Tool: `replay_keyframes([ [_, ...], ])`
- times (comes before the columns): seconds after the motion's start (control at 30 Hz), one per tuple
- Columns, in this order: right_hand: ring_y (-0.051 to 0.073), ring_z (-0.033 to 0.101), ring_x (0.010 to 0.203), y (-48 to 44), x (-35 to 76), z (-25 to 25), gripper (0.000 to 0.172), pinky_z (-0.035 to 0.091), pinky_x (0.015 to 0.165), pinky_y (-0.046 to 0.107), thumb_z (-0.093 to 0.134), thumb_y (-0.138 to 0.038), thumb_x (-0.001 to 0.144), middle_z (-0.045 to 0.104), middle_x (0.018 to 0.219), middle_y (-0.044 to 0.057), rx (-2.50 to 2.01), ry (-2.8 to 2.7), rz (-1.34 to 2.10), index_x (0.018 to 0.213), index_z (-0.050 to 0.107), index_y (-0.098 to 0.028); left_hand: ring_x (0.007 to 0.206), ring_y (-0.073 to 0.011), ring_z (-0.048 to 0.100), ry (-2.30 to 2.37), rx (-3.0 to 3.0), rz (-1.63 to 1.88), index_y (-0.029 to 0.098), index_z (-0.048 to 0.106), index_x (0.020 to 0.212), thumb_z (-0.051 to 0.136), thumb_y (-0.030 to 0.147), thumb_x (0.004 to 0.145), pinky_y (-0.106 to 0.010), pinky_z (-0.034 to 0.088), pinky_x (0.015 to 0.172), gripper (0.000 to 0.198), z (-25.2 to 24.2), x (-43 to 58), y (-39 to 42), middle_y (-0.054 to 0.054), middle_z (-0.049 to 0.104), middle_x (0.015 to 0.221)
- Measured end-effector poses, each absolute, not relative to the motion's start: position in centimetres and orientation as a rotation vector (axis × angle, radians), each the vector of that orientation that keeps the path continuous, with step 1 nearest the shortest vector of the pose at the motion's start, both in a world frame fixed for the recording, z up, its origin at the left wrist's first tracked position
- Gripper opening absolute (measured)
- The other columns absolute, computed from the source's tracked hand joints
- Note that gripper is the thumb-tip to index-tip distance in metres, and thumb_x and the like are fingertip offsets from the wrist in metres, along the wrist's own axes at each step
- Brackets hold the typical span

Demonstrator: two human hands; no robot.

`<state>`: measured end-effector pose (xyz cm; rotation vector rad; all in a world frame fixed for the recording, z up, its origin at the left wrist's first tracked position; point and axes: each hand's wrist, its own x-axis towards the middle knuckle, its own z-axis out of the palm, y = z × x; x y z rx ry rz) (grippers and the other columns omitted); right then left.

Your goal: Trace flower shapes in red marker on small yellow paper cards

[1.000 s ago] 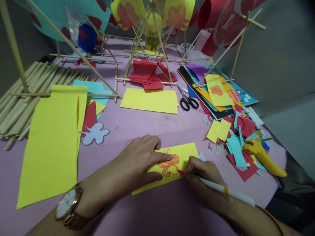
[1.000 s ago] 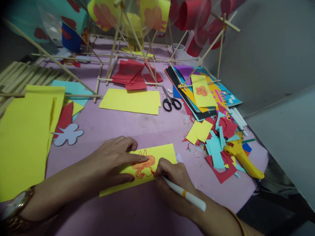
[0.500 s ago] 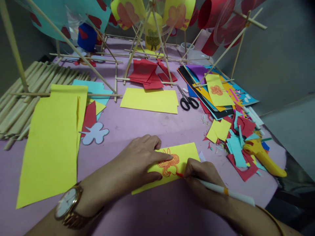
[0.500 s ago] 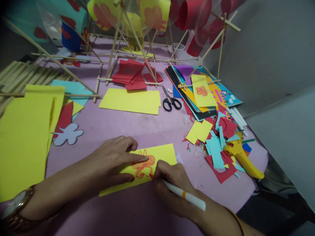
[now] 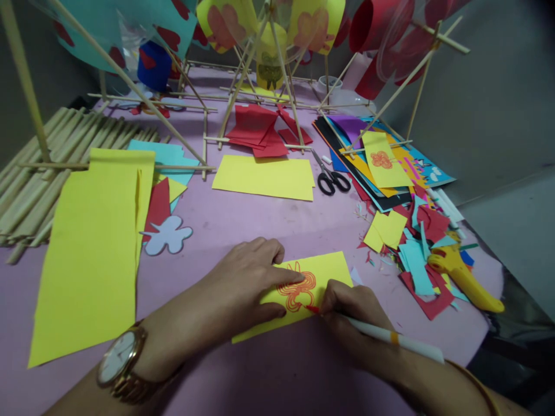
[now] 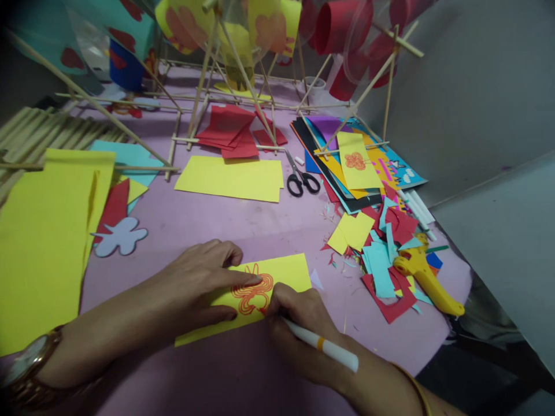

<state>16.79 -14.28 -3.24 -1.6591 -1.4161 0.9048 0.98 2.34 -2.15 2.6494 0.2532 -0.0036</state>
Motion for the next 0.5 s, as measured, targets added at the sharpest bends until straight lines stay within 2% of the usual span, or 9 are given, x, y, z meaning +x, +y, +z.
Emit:
replay_keyframes([
  [0.5, 0.007, 0.031, 0.047, -13.83, 16.42, -2.85, 0.025, 0.024, 0.044, 0.018, 0.04, 0.002, 0.067, 0.037, 0.056, -0.009, -1.631, -1.433, 0.868, 0.068, 0.04, -0.022, 0.092, -0.0219, 0.047, 0.234, 2.655, 0.006, 0.042, 0.054, 0.121, 0.072, 0.032, 0.073, -0.033, 0.032, 0.073, 0.053, -2.36, 0.97, 2.37, -0.002, 0.049, 0.104],
])
